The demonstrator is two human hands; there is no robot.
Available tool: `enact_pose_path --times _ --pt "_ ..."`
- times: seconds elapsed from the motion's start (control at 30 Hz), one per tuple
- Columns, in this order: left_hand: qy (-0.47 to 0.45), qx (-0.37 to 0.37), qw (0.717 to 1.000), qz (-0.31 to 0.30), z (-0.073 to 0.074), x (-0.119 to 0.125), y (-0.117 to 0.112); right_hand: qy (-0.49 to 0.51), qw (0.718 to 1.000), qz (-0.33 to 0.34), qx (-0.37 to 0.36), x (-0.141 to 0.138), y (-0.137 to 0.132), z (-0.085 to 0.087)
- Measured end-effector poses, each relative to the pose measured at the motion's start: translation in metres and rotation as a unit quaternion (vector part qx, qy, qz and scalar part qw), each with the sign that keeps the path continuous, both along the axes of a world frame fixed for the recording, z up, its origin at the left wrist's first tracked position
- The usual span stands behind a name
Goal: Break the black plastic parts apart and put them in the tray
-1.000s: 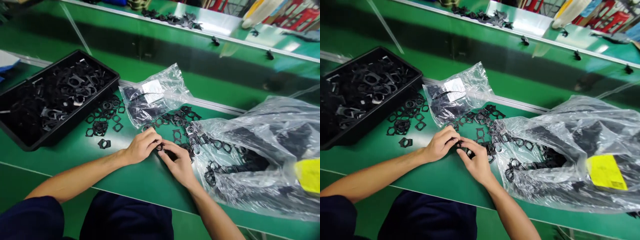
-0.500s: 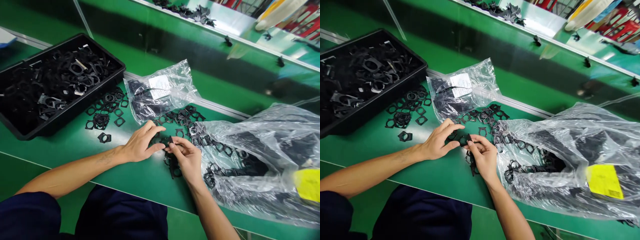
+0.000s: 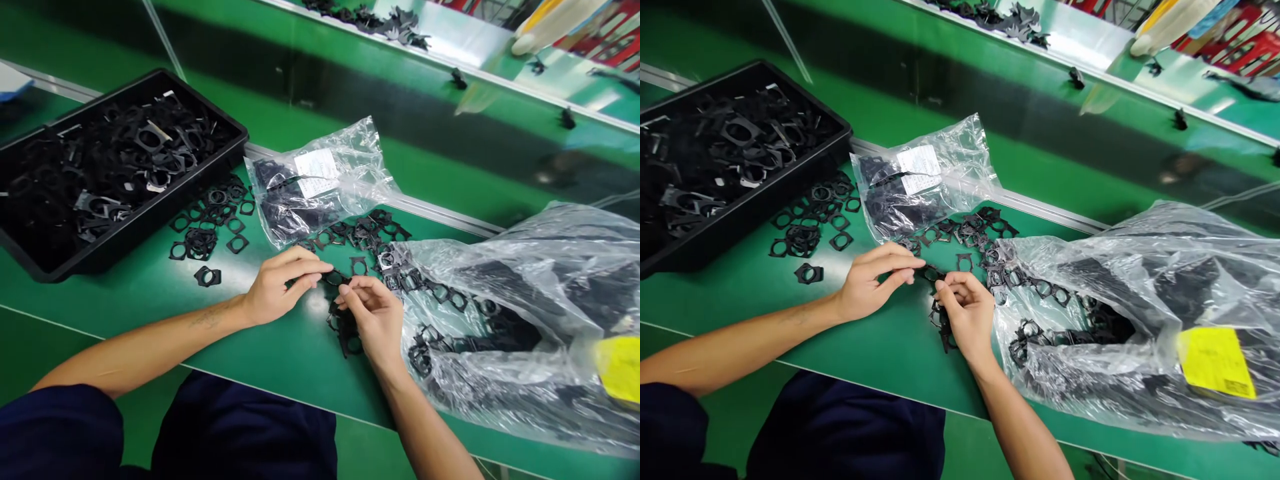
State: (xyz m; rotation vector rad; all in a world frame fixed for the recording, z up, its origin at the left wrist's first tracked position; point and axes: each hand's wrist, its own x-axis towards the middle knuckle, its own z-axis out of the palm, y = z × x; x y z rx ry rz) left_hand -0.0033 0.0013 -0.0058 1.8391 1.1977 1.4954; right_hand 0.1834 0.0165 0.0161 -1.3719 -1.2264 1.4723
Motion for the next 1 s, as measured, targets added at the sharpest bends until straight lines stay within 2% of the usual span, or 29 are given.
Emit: enact_pose_path --times 0.13,0.33,0.53,0.7,1.0 --pt "-0.004 -0.013 1.000 0.003 0.0005 0.0032 -0.0023 0.006 1.000 -0.010 -0.011 -0.0004 0.0019 -0.0006" --pt "-0.029 -0.079 0.996 0.035 -0.0025 0.0051 -0.0007 0.049 0.997 0.035 -0.053 -0.0007 0.0000 -0.0008" --pt "-0.055 -0.126 0.989 0.047 -0.0043 0.0022 0.0030 0.058 0.996 0.027 -0.058 -0.0001 -0.0001 -0.0025" --pt "-0.031 -0.103 0.992 0.059 -0.0018 0.0013 0.0032 0.053 0.997 0.039 -0.051 -0.0005 -0.0013 -0.0037" --pt "0.047 0.001 0.998 0.052 -0.0019 0.0016 0.0017 0.048 0.997 0.047 -0.042 0.0005 -0.0011 -0.0018"
